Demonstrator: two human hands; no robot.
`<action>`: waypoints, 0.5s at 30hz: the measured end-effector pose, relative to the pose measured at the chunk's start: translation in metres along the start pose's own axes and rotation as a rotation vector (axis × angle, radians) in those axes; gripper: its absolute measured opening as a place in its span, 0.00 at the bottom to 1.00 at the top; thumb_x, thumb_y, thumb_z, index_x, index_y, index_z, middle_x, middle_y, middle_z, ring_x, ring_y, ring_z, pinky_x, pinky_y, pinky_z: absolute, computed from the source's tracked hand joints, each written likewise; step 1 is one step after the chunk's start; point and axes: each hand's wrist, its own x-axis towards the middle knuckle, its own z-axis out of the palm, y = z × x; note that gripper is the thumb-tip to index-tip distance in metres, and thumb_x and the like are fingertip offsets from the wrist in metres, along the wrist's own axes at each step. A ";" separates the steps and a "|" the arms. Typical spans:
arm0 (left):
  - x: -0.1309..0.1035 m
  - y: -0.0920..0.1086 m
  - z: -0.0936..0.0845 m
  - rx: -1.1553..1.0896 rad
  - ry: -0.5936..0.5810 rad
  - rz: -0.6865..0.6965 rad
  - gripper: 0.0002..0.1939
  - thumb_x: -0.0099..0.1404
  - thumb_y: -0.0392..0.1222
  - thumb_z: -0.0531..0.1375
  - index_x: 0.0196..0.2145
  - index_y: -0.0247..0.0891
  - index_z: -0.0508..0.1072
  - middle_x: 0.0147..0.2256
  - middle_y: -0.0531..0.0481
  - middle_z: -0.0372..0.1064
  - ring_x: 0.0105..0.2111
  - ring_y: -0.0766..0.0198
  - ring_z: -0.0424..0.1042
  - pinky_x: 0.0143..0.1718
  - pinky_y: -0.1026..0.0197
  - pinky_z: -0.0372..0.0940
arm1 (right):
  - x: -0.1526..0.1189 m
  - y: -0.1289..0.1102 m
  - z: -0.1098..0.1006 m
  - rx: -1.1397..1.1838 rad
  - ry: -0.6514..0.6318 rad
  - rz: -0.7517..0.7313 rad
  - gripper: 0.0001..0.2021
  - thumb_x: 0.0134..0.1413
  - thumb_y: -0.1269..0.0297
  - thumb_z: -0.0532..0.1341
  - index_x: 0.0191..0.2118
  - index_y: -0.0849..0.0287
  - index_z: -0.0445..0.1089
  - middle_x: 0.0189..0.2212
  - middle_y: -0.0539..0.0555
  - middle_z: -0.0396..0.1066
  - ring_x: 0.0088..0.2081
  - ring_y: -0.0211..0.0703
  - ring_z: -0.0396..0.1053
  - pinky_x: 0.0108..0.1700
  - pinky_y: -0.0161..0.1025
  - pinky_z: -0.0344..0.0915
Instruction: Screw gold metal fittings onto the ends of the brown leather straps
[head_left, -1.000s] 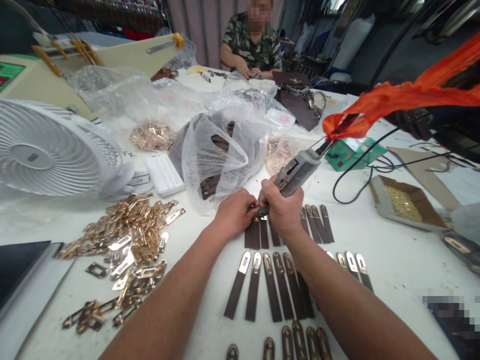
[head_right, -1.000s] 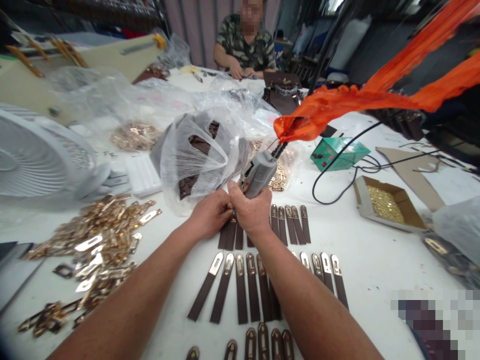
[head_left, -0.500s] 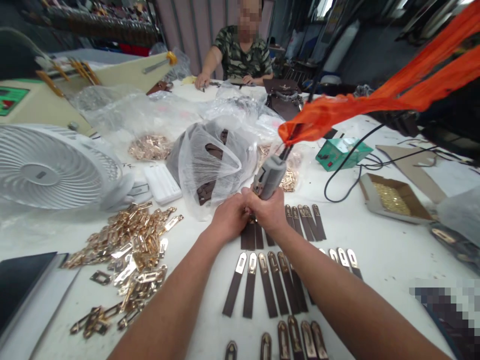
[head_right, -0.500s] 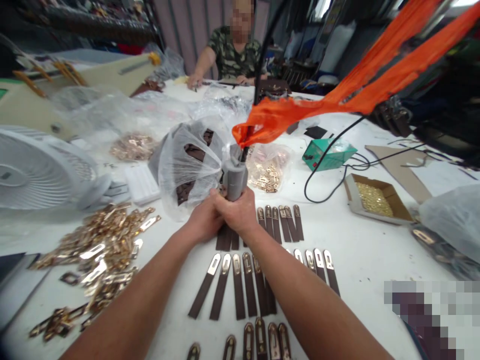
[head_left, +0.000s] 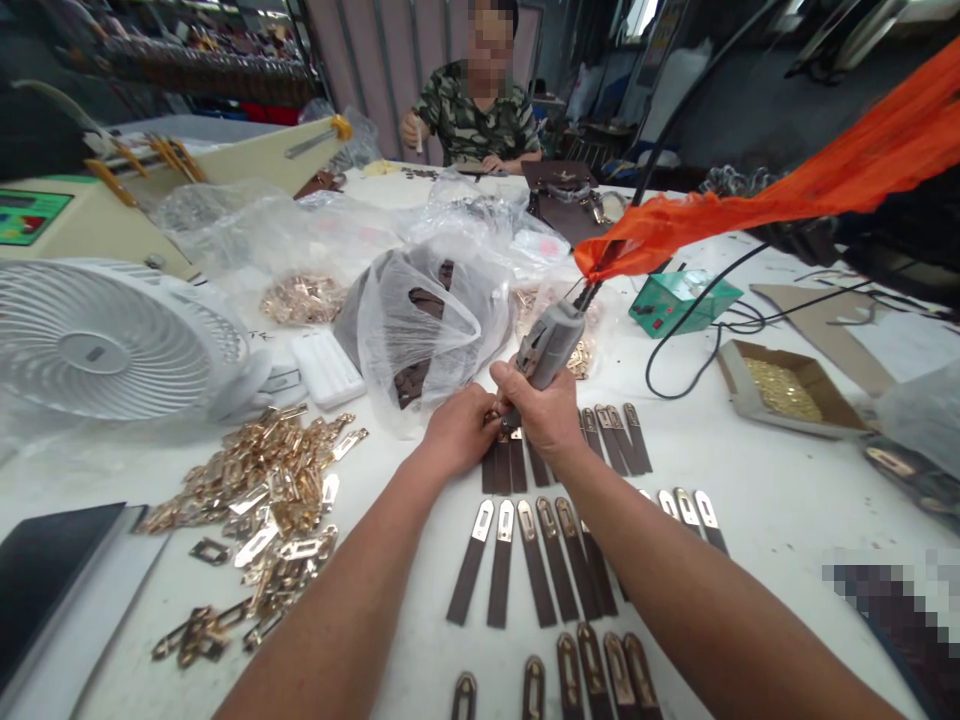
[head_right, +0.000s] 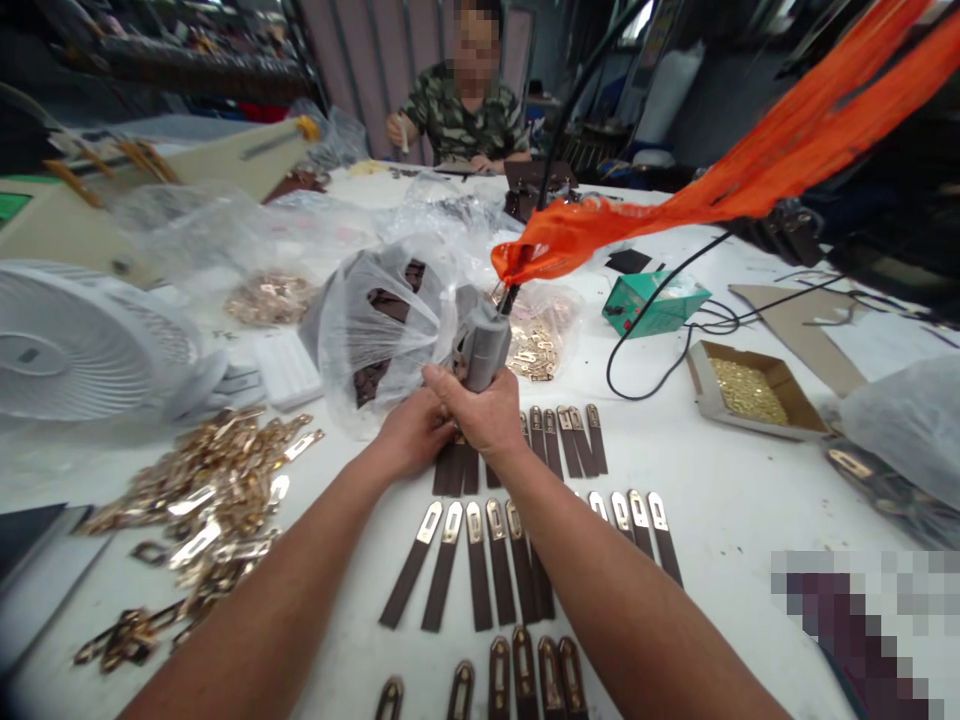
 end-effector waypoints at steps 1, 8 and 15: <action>0.000 0.000 0.000 0.001 0.002 0.002 0.06 0.70 0.40 0.61 0.40 0.41 0.79 0.46 0.44 0.77 0.51 0.49 0.76 0.52 0.51 0.69 | -0.001 0.002 -0.001 -0.010 -0.010 -0.013 0.26 0.53 0.41 0.73 0.25 0.58 0.67 0.21 0.49 0.67 0.24 0.39 0.65 0.30 0.38 0.65; -0.003 0.002 0.001 0.026 -0.018 -0.018 0.10 0.74 0.43 0.58 0.41 0.41 0.80 0.42 0.42 0.74 0.47 0.48 0.74 0.49 0.51 0.68 | -0.014 0.016 -0.001 -0.023 -0.037 -0.085 0.17 0.54 0.53 0.70 0.27 0.55 0.64 0.19 0.46 0.63 0.22 0.38 0.61 0.26 0.38 0.64; -0.004 0.005 0.001 0.019 -0.014 -0.037 0.09 0.75 0.44 0.59 0.42 0.43 0.80 0.46 0.42 0.75 0.51 0.48 0.74 0.53 0.50 0.68 | -0.009 0.023 0.002 0.024 -0.035 -0.118 0.14 0.55 0.57 0.68 0.27 0.55 0.64 0.19 0.45 0.61 0.21 0.37 0.59 0.26 0.37 0.61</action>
